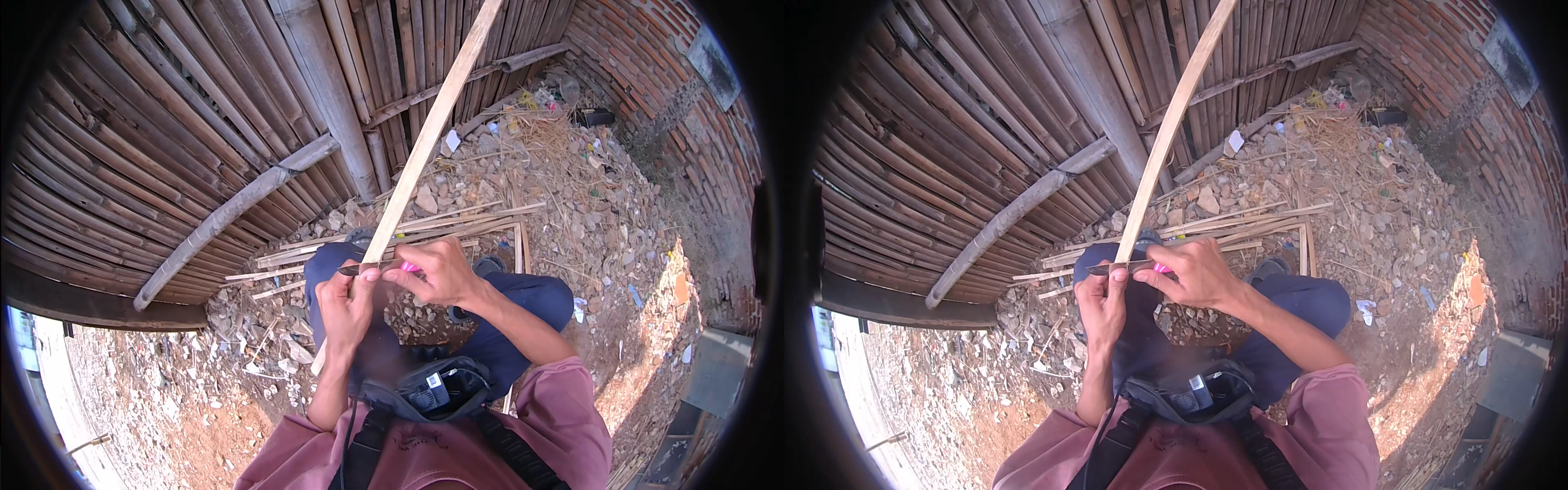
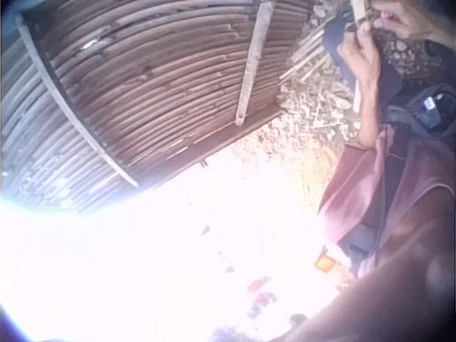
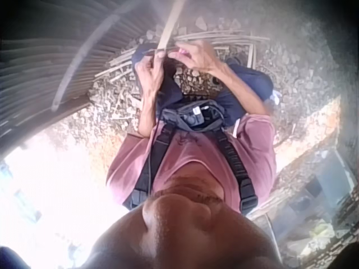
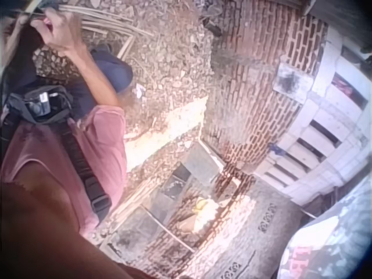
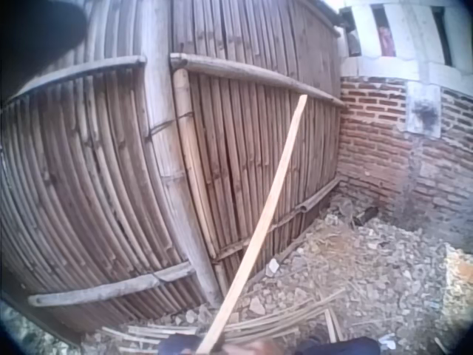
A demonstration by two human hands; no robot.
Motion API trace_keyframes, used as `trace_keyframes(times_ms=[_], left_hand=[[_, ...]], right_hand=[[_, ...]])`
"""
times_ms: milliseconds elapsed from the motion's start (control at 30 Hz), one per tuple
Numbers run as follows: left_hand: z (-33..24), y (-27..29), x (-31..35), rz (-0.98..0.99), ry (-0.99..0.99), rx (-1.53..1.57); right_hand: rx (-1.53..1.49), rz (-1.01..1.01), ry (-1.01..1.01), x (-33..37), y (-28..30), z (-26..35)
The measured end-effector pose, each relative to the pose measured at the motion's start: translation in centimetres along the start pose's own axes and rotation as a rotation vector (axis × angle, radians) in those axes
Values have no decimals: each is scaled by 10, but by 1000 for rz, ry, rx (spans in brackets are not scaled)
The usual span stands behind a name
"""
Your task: The person uses a small knife to whittle and shape the ends of thin bamboo sticks, removing thin shavings to taper the wood while holding the sticks by hand.
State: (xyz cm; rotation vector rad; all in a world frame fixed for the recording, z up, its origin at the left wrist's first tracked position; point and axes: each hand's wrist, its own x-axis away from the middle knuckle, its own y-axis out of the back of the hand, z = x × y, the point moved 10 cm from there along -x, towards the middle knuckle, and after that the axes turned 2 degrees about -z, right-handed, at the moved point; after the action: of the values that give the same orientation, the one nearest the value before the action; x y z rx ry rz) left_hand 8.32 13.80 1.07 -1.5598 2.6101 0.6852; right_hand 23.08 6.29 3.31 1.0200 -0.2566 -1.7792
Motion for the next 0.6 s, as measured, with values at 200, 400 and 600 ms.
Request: trace_keyframes(times_ms=[200, 400, 600], left_hand=[[3, -5, -1, 36, -9, 148], [14, -9, 0, 99, 36, 192], [9, -11, -1, 99, 47, 243]], right_hand=[[15, 77, -79, 2, -1, -15], [71, 116, -27, 1, -8, -10], [19, 101, -42, 2, -8, -11]])
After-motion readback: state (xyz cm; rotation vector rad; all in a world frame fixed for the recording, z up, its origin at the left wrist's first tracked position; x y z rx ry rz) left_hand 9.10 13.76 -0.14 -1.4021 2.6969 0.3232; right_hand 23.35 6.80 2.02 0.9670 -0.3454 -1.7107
